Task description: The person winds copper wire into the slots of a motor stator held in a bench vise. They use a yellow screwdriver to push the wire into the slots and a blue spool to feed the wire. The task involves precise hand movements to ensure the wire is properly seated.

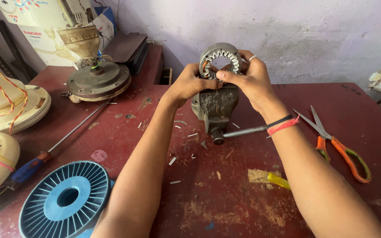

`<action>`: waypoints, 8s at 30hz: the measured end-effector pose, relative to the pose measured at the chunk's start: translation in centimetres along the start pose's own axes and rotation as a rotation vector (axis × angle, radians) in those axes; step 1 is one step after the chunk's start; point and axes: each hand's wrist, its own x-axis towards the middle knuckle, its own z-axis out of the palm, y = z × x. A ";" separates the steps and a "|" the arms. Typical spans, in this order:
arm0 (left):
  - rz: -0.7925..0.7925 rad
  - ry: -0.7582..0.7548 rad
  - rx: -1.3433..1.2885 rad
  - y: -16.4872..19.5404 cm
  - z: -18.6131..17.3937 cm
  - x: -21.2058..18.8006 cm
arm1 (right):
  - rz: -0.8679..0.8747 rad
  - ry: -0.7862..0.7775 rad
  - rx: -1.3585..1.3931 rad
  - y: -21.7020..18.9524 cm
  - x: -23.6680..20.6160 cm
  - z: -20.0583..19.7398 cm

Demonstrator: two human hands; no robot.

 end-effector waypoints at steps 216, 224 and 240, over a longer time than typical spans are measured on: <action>0.116 0.008 0.042 0.0 0.4 -0.1 | 0.343 -0.136 -0.822 -9.1 -1.9 1.1; 0.142 -0.014 0.015 -0.3 0.1 -0.1 | 0.458 -0.179 -0.932 -11.0 -2.3 1.5; 0.097 0.007 0.059 -0.2 0.1 -0.1 | 0.492 -0.198 -0.934 -11.3 -2.4 1.5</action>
